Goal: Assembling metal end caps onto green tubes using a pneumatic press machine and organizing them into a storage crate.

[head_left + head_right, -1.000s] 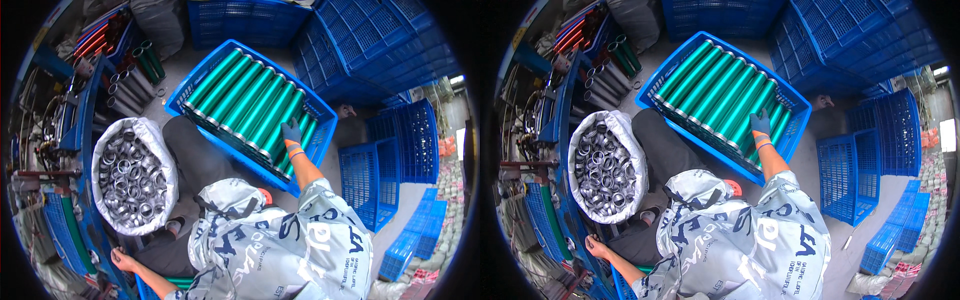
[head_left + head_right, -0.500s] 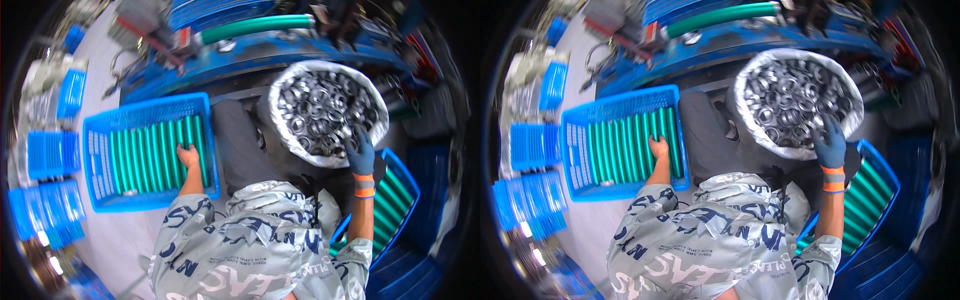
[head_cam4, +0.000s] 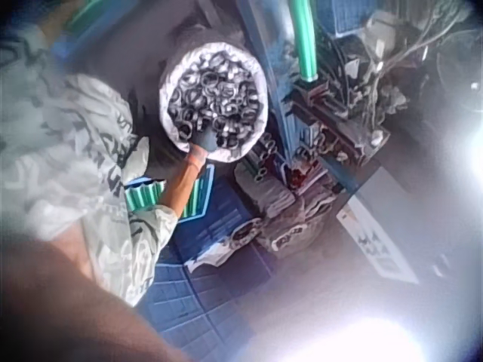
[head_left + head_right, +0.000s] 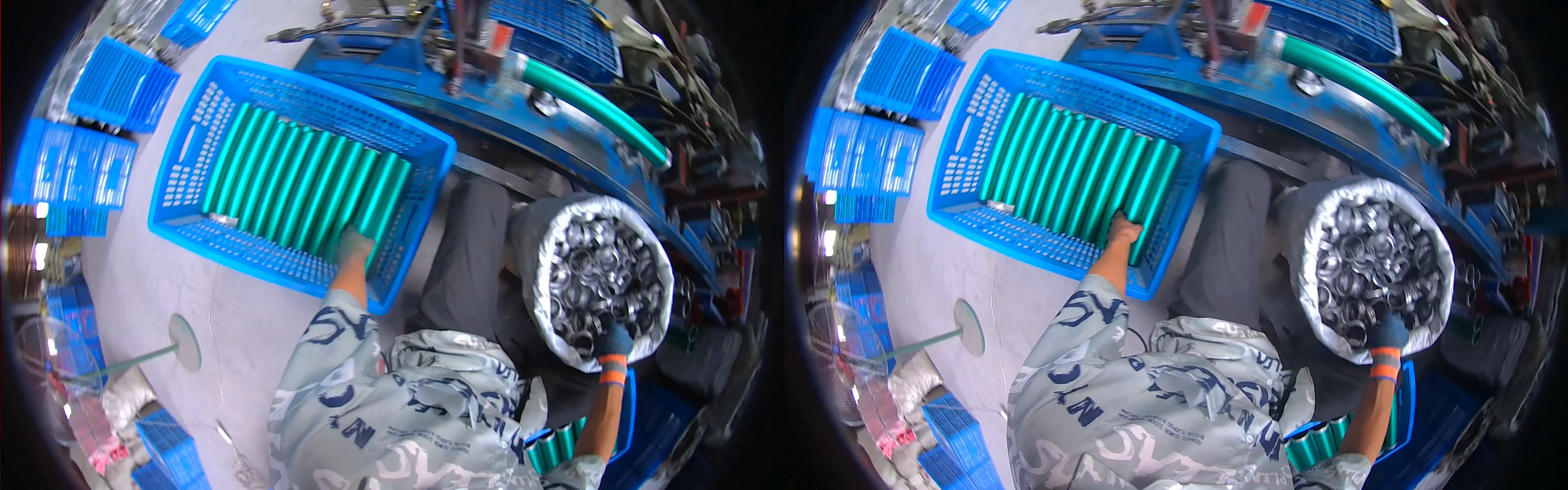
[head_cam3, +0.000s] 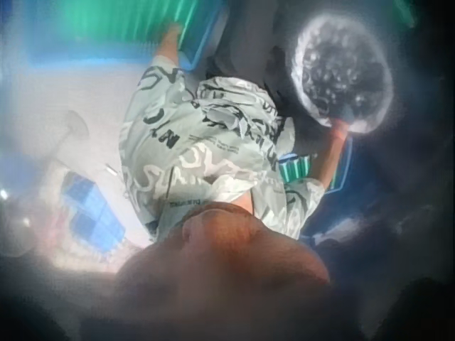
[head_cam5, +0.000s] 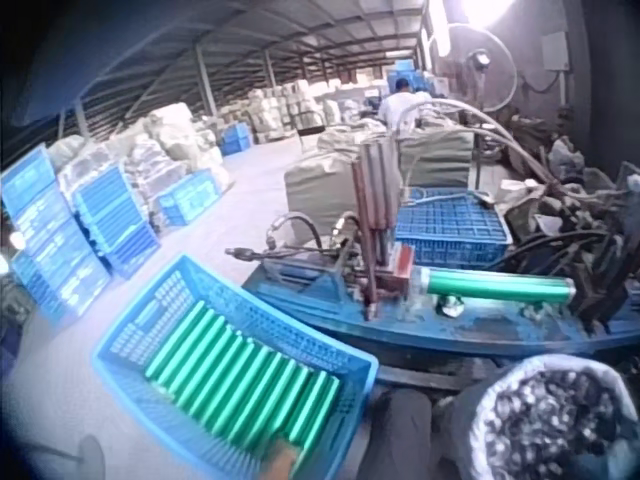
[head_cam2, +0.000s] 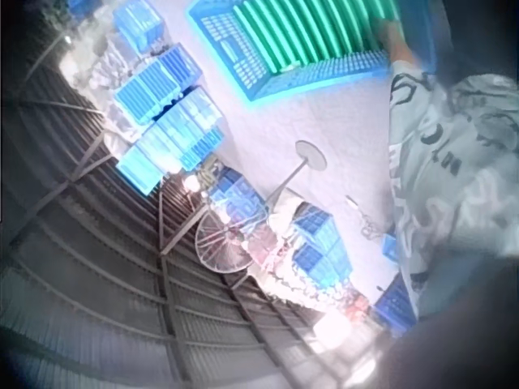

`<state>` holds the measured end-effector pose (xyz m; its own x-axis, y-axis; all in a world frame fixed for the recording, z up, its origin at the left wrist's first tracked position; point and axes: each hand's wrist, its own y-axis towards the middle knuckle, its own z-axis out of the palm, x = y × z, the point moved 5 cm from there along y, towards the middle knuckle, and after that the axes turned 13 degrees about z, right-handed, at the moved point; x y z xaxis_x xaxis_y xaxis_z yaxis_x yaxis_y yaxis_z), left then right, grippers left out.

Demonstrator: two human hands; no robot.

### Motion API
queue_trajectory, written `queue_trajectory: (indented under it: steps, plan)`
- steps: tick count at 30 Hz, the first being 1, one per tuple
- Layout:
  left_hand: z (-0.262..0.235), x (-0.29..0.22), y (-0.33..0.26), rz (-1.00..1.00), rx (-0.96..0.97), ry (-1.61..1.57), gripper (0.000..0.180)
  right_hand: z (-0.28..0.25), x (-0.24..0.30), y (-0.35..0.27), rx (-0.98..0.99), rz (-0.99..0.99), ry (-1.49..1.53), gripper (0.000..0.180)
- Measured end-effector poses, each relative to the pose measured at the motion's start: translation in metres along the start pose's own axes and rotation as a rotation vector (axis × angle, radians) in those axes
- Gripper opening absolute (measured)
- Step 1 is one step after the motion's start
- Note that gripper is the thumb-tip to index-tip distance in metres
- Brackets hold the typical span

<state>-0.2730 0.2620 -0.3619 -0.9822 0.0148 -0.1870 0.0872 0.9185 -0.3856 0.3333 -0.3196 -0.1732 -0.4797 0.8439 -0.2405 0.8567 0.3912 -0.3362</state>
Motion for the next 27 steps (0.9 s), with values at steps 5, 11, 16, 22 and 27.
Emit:
queue_trajectory:
  steps: [5, 11, 16, 22, 27]
  plan:
    - [-0.022, -0.003, -0.008, 0.041, 0.002, 0.227, 0.065, 0.0, 0.001, -0.021, -0.09, -0.055, 0.074, 0.055]
    - [-0.023, -0.027, -0.042, -0.107, -0.024, -0.47, 0.1, -0.005, 0.005, -0.037, -0.261, -0.121, 0.352, 0.037]
    - [-0.063, -0.031, -0.064, 0.23, -0.275, -0.879, 0.093, -0.012, -0.001, -0.033, -0.209, -0.099, 0.576, 0.035]
    - [-0.195, -0.203, -0.087, 0.462, -0.347, -1.096, 0.07, 0.06, -0.051, -0.02, 0.025, 0.189, 1.484, 0.038]
    - [-0.279, -0.325, -0.246, 1.145, -0.351, -0.545, 0.075, 0.004, 0.017, -0.04, -0.093, 0.052, 0.84, 0.081]
